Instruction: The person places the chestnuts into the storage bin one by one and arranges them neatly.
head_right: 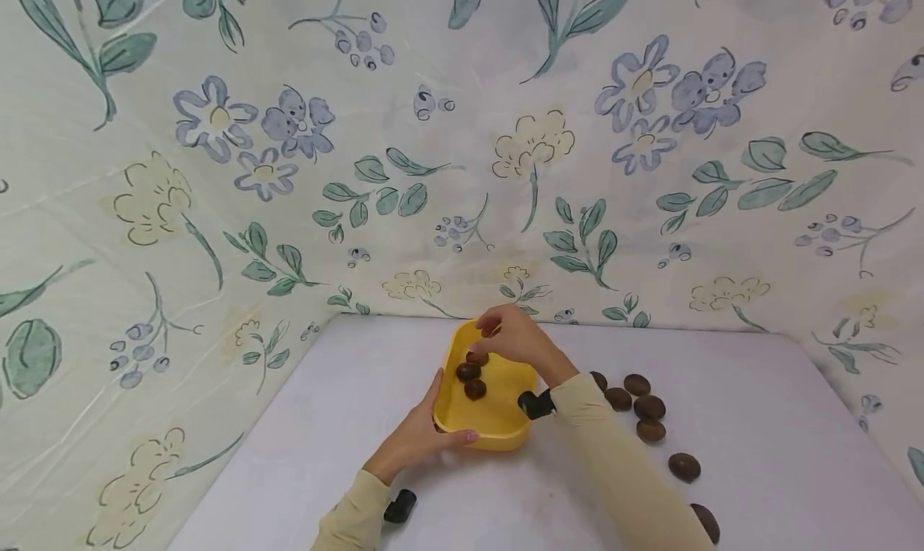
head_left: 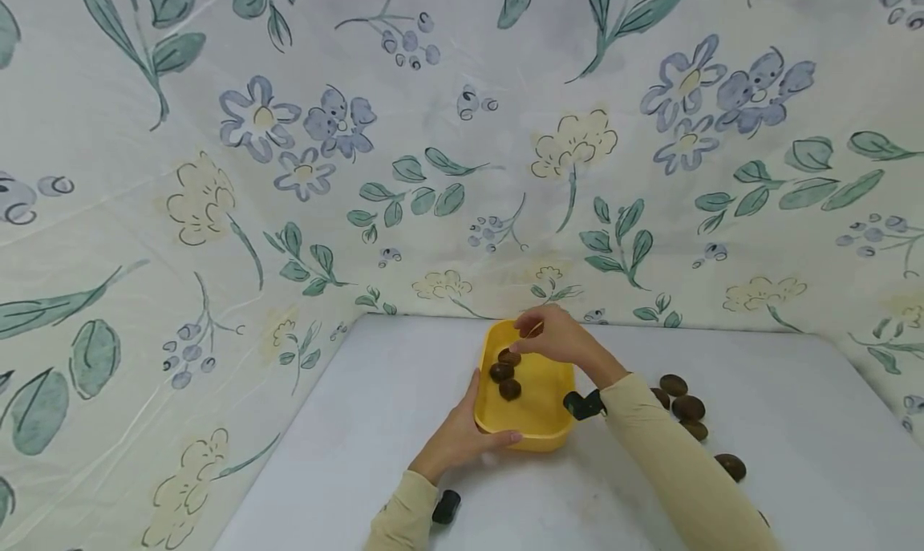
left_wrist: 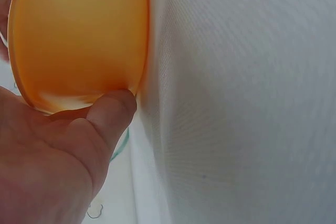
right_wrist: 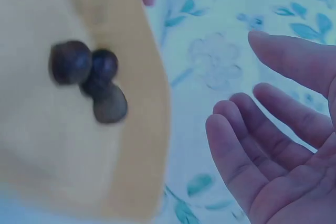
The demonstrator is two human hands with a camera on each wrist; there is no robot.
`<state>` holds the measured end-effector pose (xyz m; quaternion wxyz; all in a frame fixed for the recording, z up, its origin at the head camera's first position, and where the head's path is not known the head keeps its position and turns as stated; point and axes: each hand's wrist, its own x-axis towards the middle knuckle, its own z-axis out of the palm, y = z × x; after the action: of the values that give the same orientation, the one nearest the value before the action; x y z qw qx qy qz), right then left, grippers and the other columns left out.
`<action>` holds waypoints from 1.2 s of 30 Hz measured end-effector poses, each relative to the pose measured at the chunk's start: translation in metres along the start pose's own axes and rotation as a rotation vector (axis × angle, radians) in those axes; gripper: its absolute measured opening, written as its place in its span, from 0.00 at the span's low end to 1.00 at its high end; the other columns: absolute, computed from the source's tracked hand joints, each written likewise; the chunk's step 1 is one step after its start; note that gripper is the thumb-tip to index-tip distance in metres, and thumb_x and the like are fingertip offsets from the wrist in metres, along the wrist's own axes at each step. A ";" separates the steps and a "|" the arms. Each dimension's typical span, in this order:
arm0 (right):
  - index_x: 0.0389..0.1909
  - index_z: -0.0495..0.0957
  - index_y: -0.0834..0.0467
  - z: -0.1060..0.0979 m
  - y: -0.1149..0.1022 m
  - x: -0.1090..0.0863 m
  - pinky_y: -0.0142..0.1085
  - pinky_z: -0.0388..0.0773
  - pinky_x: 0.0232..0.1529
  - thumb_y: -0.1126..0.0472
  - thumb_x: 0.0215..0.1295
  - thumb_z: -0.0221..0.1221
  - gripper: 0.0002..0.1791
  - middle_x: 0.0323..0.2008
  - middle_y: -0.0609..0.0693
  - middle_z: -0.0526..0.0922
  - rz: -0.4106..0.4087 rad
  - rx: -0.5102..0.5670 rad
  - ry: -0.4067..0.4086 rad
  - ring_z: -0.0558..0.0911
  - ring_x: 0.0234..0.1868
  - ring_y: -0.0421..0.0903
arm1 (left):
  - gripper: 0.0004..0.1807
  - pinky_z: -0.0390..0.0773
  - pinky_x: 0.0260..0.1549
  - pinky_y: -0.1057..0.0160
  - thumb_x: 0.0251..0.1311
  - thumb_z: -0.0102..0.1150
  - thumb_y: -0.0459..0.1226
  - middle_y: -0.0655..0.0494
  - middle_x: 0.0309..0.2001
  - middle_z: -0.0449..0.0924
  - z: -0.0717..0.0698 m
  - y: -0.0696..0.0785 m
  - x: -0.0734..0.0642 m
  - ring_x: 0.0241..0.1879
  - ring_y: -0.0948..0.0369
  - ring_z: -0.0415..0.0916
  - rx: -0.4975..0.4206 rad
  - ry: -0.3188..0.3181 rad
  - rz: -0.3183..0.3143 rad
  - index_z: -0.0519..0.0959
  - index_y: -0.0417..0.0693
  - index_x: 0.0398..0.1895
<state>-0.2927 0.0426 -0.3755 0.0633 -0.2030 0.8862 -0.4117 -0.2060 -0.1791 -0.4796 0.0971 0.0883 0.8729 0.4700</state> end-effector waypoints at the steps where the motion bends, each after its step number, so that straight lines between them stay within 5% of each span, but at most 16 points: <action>1: 0.56 0.83 0.61 -0.006 0.002 -0.004 0.43 0.86 0.53 0.55 0.63 0.72 0.23 0.50 0.56 0.86 -0.005 0.003 0.008 0.84 0.49 0.50 | 0.73 0.63 0.75 0.38 0.50 0.76 0.61 0.42 0.82 0.54 0.000 0.000 0.000 0.76 0.46 0.65 0.000 0.002 -0.002 0.34 0.50 0.85; 14: 0.59 0.80 0.63 -0.085 0.064 -0.079 0.51 0.86 0.55 0.53 0.69 0.67 0.24 0.55 0.63 0.85 0.048 -0.044 0.165 0.84 0.55 0.58 | 0.74 0.61 0.76 0.37 0.49 0.77 0.61 0.39 0.82 0.53 0.001 0.001 -0.001 0.77 0.44 0.63 0.021 0.016 -0.026 0.34 0.49 0.85; 18: 0.60 0.79 0.64 -0.100 0.088 -0.103 0.43 0.86 0.52 0.53 0.70 0.66 0.25 0.55 0.64 0.85 0.071 -0.057 0.188 0.84 0.57 0.61 | 0.74 0.60 0.76 0.37 0.49 0.76 0.63 0.40 0.83 0.50 0.001 0.001 -0.001 0.78 0.44 0.61 0.026 0.009 -0.031 0.34 0.49 0.85; 21: 0.59 0.79 0.65 -0.105 0.105 -0.119 0.40 0.85 0.50 0.52 0.71 0.66 0.25 0.54 0.64 0.85 0.086 -0.072 0.203 0.84 0.56 0.61 | 0.74 0.60 0.76 0.37 0.49 0.77 0.62 0.40 0.83 0.50 0.001 0.001 -0.001 0.78 0.44 0.60 0.024 0.009 -0.035 0.33 0.50 0.85; 28: 0.58 0.79 0.67 -0.099 0.131 -0.147 0.51 0.86 0.51 0.53 0.70 0.66 0.25 0.52 0.65 0.87 0.131 -0.097 0.216 0.85 0.53 0.62 | 0.74 0.61 0.76 0.37 0.50 0.77 0.61 0.40 0.83 0.51 0.003 0.000 0.000 0.76 0.45 0.63 0.015 0.007 -0.039 0.33 0.50 0.85; 36: 0.56 0.80 0.68 -0.094 0.151 -0.173 0.29 0.82 0.39 0.53 0.68 0.68 0.25 0.48 0.61 0.88 0.177 -0.114 0.196 0.87 0.50 0.59 | 0.74 0.61 0.76 0.37 0.50 0.77 0.60 0.40 0.83 0.51 0.002 0.004 -0.002 0.76 0.45 0.63 0.011 0.008 -0.030 0.33 0.50 0.85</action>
<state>-0.2083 0.2671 -0.4380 0.0008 -0.0861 0.9244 -0.3716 -0.2037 -0.1760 -0.4770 0.1002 0.0742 0.8771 0.4639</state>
